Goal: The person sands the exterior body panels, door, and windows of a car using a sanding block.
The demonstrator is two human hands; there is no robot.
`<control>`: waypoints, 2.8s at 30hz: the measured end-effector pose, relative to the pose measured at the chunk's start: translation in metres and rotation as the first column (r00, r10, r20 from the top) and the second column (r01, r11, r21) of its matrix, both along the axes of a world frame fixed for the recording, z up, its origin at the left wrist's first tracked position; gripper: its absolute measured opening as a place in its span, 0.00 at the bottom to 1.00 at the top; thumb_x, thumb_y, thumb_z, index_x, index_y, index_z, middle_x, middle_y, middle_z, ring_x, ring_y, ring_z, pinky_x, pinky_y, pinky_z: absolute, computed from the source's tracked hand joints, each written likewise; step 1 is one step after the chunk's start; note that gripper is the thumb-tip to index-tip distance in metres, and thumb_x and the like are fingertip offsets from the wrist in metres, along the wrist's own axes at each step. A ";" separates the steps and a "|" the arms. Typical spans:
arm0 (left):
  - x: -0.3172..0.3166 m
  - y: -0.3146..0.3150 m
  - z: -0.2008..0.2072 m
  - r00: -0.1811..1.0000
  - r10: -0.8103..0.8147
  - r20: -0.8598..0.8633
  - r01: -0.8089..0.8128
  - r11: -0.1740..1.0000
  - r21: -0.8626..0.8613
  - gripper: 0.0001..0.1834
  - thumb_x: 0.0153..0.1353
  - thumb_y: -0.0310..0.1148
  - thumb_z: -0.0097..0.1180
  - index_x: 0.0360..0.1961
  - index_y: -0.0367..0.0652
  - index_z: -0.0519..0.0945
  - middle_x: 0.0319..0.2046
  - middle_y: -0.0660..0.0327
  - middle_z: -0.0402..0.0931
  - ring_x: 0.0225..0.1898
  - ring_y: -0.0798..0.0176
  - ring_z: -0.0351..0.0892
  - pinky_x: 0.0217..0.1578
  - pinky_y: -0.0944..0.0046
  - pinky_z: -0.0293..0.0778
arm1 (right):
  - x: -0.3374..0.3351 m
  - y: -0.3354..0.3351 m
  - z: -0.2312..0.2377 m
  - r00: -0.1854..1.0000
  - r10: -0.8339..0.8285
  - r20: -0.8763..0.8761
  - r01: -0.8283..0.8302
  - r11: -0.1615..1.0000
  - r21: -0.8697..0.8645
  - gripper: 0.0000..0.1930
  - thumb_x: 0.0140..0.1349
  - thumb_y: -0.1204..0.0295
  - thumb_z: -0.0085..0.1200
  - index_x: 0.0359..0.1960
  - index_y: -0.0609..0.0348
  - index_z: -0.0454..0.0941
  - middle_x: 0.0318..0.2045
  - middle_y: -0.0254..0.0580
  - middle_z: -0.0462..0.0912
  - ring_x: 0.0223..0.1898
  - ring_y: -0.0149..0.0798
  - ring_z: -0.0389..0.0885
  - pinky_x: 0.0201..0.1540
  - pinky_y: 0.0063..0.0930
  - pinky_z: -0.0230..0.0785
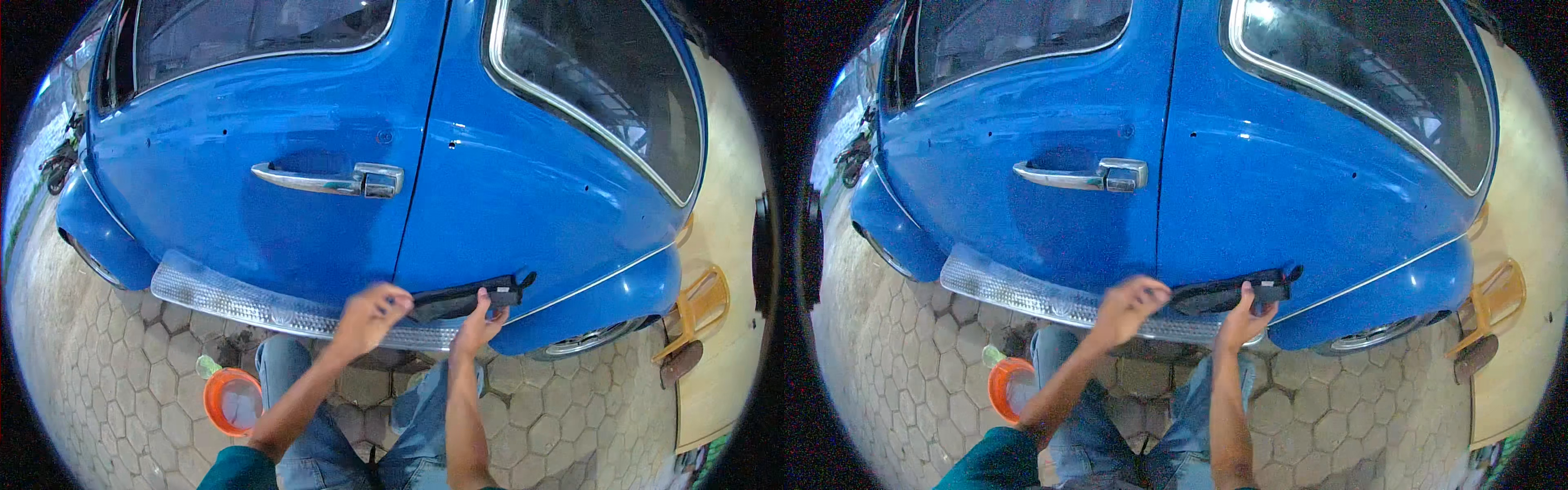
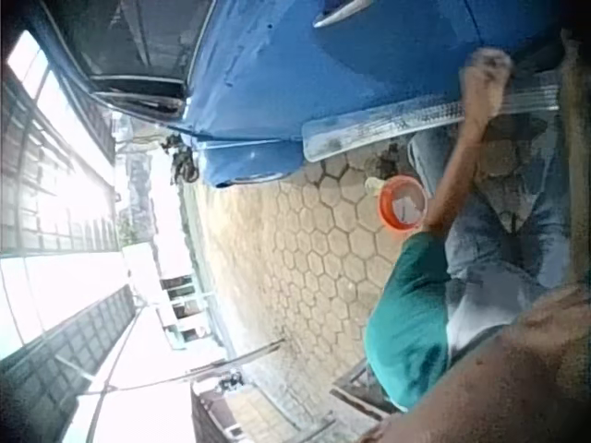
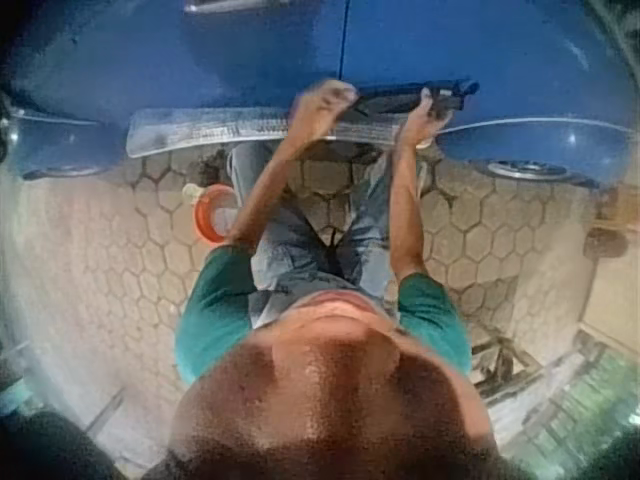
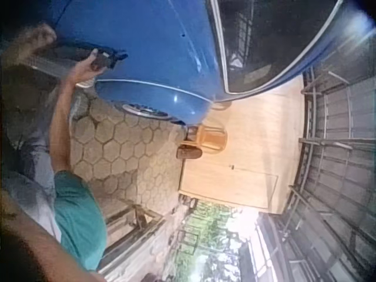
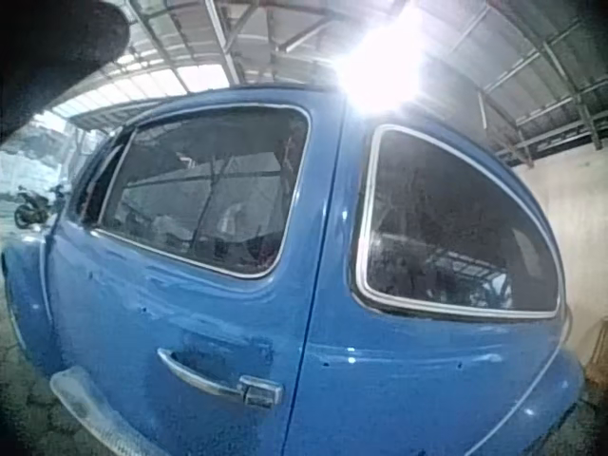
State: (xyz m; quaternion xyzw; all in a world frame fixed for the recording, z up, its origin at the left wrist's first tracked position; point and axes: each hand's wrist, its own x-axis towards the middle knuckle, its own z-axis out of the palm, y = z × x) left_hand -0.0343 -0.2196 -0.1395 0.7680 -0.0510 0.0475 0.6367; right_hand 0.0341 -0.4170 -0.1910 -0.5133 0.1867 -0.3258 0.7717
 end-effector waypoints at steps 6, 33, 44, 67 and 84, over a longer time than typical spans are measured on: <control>0.001 0.082 0.154 0.321 0.235 0.917 -0.857 0.484 0.176 0.13 0.57 0.33 0.57 0.43 0.42 0.79 0.42 0.54 0.76 0.50 0.46 0.69 0.53 0.49 0.64 | 0.010 0.006 0.091 0.944 -0.067 0.324 0.202 0.892 -0.405 0.39 0.57 0.68 0.67 0.66 0.68 0.58 0.55 0.49 0.72 0.55 0.41 0.72 0.60 0.35 0.63; 0.053 0.102 0.150 0.337 0.178 0.925 -0.758 0.634 0.154 0.13 0.59 0.35 0.59 0.18 0.44 0.76 0.16 0.60 0.71 0.23 0.56 0.69 0.31 0.55 0.63 | 0.073 0.087 0.342 0.474 0.260 0.841 0.878 -0.070 -0.473 0.32 0.45 0.53 0.70 0.57 0.34 0.79 0.50 0.36 0.78 0.45 0.47 0.74 0.49 0.39 0.70; 0.058 0.106 0.146 0.294 0.183 0.938 -0.762 0.638 0.114 0.12 0.58 0.34 0.59 0.19 0.43 0.76 0.17 0.60 0.71 0.23 0.56 0.69 0.31 0.55 0.63 | 0.048 0.053 0.299 0.622 0.292 0.727 0.783 -0.214 -0.584 0.33 0.45 0.56 0.71 0.56 0.47 0.79 0.45 0.46 0.79 0.43 0.45 0.75 0.47 0.41 0.66; 0.056 0.108 0.144 0.301 0.179 0.937 -0.810 0.566 0.152 0.15 0.63 0.33 0.54 0.19 0.41 0.72 0.19 0.58 0.70 0.25 0.53 0.69 0.34 0.54 0.62 | 0.028 -0.063 0.185 0.798 0.128 0.589 0.602 -0.124 -0.789 0.38 0.49 0.56 0.70 0.62 0.56 0.72 0.48 0.56 0.75 0.47 0.54 0.72 0.50 0.46 0.64; 0.066 0.098 0.143 0.115 0.190 0.975 -0.873 0.488 0.008 0.15 0.63 0.28 0.52 0.18 0.39 0.72 0.17 0.58 0.68 0.23 0.55 0.67 0.32 0.56 0.61 | 0.050 -0.069 0.250 0.823 -0.158 0.546 0.561 0.079 -0.824 0.36 0.60 0.52 0.59 0.68 0.51 0.65 0.55 0.58 0.72 0.51 0.60 0.70 0.53 0.49 0.64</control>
